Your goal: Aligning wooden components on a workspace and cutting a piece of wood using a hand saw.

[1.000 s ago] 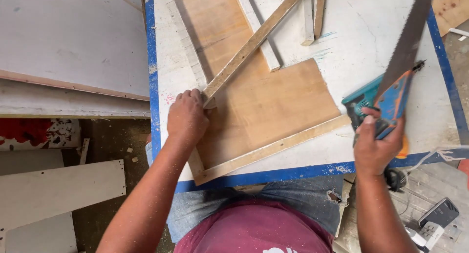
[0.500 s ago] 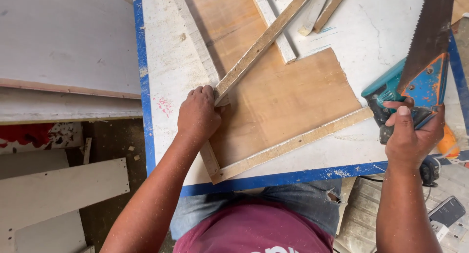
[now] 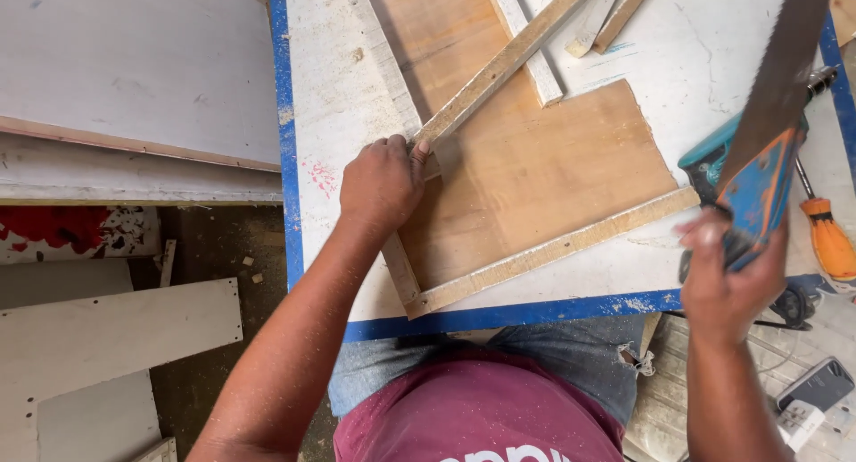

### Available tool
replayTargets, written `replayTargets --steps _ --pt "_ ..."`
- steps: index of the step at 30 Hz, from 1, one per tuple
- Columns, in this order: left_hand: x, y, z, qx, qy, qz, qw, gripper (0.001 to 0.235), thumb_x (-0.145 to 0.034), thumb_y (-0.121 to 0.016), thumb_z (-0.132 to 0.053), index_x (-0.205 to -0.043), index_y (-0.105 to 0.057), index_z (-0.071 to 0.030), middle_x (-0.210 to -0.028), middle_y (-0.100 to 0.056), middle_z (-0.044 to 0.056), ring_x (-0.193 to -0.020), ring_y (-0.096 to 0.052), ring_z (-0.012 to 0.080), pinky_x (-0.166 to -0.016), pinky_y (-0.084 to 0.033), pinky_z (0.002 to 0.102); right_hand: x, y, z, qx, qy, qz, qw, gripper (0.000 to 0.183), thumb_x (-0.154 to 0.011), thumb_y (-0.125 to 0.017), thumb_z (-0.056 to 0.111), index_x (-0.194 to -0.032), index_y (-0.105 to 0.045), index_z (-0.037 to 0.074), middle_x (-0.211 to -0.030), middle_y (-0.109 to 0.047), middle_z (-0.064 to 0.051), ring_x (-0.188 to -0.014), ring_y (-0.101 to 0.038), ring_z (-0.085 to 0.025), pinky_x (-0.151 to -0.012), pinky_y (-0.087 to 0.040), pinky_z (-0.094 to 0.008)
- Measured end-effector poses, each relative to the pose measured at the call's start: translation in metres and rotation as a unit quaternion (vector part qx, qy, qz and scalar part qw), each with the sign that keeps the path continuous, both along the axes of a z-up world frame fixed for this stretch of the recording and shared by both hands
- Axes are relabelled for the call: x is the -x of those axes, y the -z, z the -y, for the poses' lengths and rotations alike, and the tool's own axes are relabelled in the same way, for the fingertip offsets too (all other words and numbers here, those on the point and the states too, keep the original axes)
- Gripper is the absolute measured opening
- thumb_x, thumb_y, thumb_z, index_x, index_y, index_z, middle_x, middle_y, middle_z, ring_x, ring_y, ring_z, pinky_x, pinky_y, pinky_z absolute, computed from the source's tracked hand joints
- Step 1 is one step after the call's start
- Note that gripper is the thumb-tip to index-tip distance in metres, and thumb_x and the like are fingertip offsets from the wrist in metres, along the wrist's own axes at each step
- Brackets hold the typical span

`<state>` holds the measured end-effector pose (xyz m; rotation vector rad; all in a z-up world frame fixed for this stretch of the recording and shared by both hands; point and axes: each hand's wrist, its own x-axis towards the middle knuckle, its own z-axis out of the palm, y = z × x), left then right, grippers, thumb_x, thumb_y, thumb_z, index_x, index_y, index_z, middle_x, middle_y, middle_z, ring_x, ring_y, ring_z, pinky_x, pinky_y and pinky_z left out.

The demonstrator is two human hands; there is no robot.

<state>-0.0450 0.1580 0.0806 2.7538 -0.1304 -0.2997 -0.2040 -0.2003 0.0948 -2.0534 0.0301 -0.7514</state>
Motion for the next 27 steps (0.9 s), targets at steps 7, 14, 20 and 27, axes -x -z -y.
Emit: replayTargets --steps 7,14,20,27 --pt "-0.001 0.009 -0.008 0.066 -0.022 0.031 0.997 0.043 -0.107 -0.034 -0.040 -0.099 -0.058 -0.004 -0.099 -0.067 0.024 -0.091 -0.060 0.0507 -0.071 -0.046 0.064 0.048 -0.022 -0.074 -0.100 -0.102 -0.226 0.964 0.057 -0.098 -0.058 0.019 -0.151 -0.047 0.001 -0.060 -0.059 -0.003 -0.050 -0.055 -0.013 -0.048 -0.049 -0.027" --pt "0.001 0.004 -0.015 0.056 -0.034 -0.053 0.997 0.051 -0.108 -0.029 -0.045 -0.099 -0.060 -0.006 -0.102 -0.069 0.019 -0.094 -0.062 0.0443 -0.076 -0.048 0.057 0.051 -0.034 -0.112 -0.112 -0.160 -0.290 0.937 0.061 -0.092 -0.062 0.018 -0.151 -0.050 0.005 -0.065 -0.062 -0.002 -0.050 -0.055 -0.010 -0.053 -0.050 -0.024" --pt "-0.001 0.007 -0.021 0.060 -0.010 0.012 0.998 0.052 -0.108 -0.031 -0.043 -0.101 -0.064 -0.004 -0.096 -0.069 0.022 -0.092 -0.063 0.0465 -0.073 -0.049 0.060 0.041 -0.035 -0.121 -0.028 -0.181 -0.334 0.925 0.063 -0.093 -0.061 0.026 -0.154 -0.052 0.011 -0.067 -0.052 0.004 -0.058 -0.047 -0.011 -0.063 -0.046 -0.026" --pt "-0.005 -0.010 -0.020 0.057 -0.006 -0.078 0.995 0.052 -0.105 -0.026 -0.045 -0.104 -0.061 -0.007 -0.105 -0.071 0.022 -0.091 -0.065 0.0527 -0.074 -0.049 0.060 0.045 -0.033 -0.125 -0.041 -0.177 -0.361 0.915 0.063 -0.094 -0.059 0.025 -0.155 -0.050 0.013 -0.065 -0.054 0.001 -0.057 -0.051 -0.012 -0.061 -0.049 -0.027"
